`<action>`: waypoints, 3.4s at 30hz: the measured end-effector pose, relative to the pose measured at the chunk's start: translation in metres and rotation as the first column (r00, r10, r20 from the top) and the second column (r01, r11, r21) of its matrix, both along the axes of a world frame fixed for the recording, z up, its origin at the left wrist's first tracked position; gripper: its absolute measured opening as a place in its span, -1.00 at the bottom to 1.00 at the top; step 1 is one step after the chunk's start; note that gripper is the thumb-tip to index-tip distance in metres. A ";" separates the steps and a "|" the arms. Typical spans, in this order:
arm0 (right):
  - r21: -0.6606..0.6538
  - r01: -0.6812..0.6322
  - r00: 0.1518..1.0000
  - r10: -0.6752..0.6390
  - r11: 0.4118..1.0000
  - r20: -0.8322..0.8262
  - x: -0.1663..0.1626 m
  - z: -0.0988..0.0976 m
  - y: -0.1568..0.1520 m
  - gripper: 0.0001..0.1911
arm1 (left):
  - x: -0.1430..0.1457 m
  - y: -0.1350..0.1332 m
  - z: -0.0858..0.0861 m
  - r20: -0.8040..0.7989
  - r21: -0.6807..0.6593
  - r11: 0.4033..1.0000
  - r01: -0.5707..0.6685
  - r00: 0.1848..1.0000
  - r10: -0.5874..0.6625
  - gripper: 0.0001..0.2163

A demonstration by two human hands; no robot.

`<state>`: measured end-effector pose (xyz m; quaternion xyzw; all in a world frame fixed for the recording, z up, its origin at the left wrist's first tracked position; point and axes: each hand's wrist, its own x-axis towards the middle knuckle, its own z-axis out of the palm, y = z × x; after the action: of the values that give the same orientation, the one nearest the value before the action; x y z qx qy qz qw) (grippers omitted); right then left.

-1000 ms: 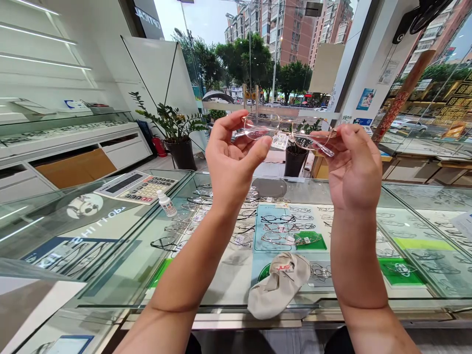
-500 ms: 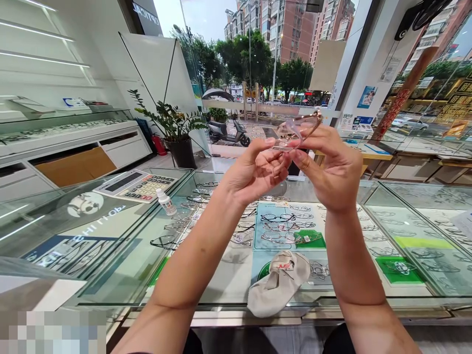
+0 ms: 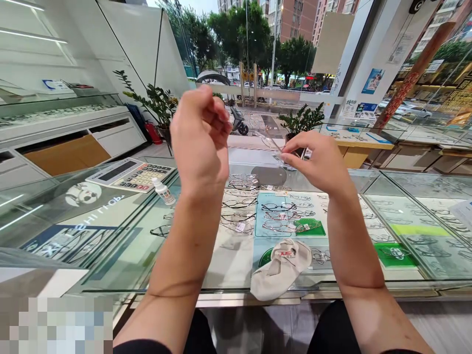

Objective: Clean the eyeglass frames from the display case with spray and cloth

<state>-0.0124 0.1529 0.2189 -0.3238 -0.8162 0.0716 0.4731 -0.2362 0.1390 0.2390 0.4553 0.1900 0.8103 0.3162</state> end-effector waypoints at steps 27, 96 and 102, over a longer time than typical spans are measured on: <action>-0.188 0.220 0.729 -0.034 0.957 0.684 -0.005 -0.154 0.064 -0.89 | -0.026 -0.047 0.038 0.376 -0.023 0.897 0.442 0.835 -0.402 -0.64; -0.117 0.165 0.976 -0.145 0.979 0.164 -0.001 -0.170 0.047 -0.32 | -0.012 0.060 -0.195 -0.545 -0.409 0.904 0.124 0.761 -0.351 -0.50; -0.108 0.152 0.979 -0.134 0.983 0.156 -0.005 -0.169 0.043 -0.30 | -0.011 0.058 -0.194 -0.518 -0.434 0.889 0.144 0.768 -0.377 -0.49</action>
<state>-0.0174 0.1963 0.0500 -0.4137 -0.8179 0.0617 0.3951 -0.2475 0.1974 0.0452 0.6380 0.3610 0.5248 0.4327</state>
